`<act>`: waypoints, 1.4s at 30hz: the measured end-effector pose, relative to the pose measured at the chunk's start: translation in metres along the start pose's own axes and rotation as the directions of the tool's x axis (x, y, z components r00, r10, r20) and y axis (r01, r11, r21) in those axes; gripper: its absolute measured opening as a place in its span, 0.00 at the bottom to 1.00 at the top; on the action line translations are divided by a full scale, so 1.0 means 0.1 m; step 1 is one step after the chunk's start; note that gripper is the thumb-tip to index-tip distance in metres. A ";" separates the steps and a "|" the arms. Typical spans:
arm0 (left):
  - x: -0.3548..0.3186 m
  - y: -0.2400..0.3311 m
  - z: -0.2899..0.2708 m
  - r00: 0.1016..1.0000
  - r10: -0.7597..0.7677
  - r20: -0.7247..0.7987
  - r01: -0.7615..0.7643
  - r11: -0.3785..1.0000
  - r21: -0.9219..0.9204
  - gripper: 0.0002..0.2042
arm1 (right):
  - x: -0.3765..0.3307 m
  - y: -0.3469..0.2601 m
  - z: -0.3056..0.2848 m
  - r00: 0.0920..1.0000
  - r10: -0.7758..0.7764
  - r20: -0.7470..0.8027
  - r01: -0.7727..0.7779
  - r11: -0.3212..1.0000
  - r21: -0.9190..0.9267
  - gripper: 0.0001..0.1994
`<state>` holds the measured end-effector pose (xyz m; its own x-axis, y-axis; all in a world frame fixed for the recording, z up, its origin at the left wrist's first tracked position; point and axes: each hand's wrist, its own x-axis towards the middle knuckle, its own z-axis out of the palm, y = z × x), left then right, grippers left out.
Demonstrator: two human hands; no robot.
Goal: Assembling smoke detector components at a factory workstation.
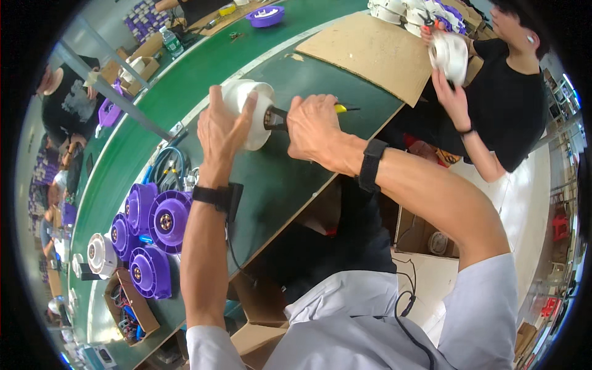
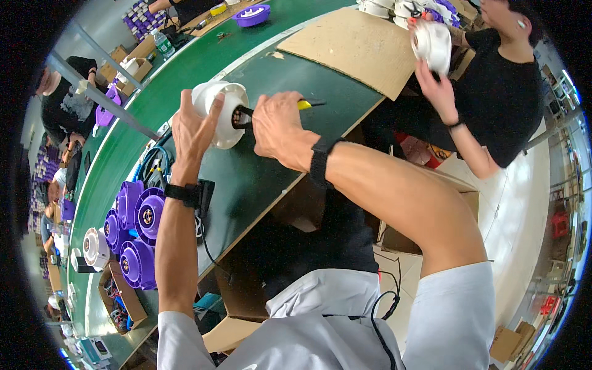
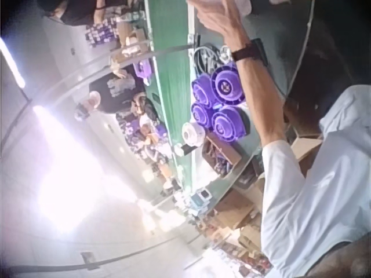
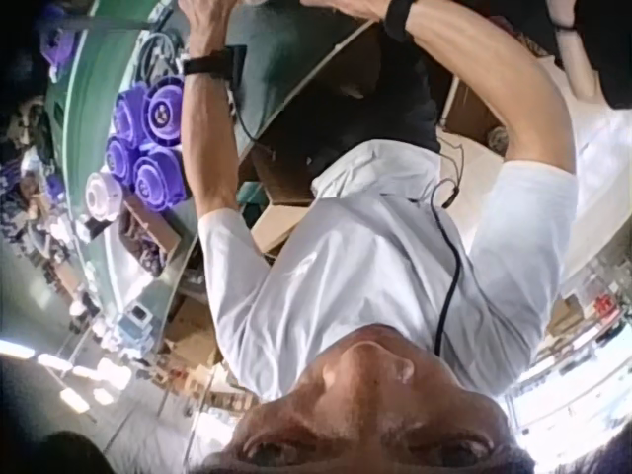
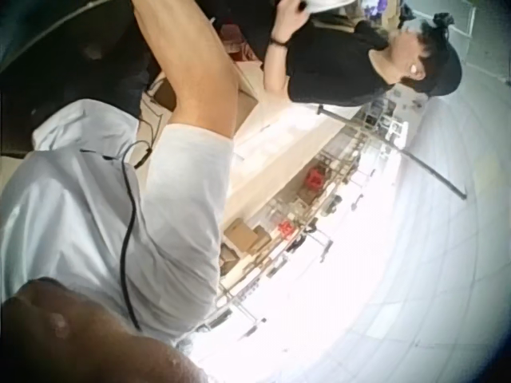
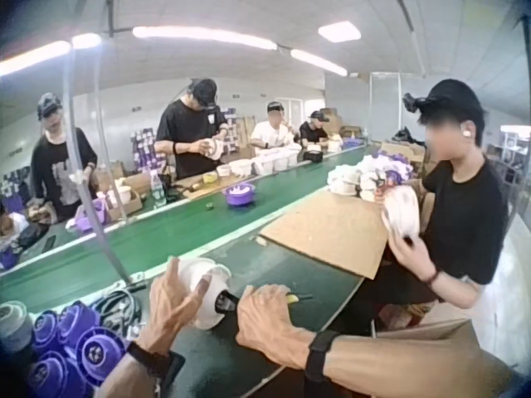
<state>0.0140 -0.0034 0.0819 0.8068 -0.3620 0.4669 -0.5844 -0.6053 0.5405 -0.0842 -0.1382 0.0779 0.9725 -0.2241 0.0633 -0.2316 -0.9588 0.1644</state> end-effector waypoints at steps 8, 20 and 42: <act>0.11 -0.27 -0.04 0.997 -0.052 -0.053 0.043 0.985 -0.165 0.30 | -0.19 0.07 0.04 0.952 -0.151 0.265 -0.018 0.838 0.545 0.18; -0.14 -0.42 0.01 0.952 -0.305 -0.036 0.243 0.818 -0.522 0.30 | 0.29 0.74 0.46 0.945 0.302 -0.128 0.017 0.344 0.939 0.19; -0.42 -0.32 0.10 0.955 -0.227 -0.191 0.091 0.837 -0.539 0.32 | -0.38 0.49 0.03 0.999 0.005 0.032 -0.026 0.674 0.738 0.33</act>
<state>-0.0006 0.0238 0.0377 0.8865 -0.0734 0.4568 -0.4626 -0.1572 0.8725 -0.1325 -0.1772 0.0807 0.9717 -0.2338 0.0329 -0.1642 -0.7693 -0.6175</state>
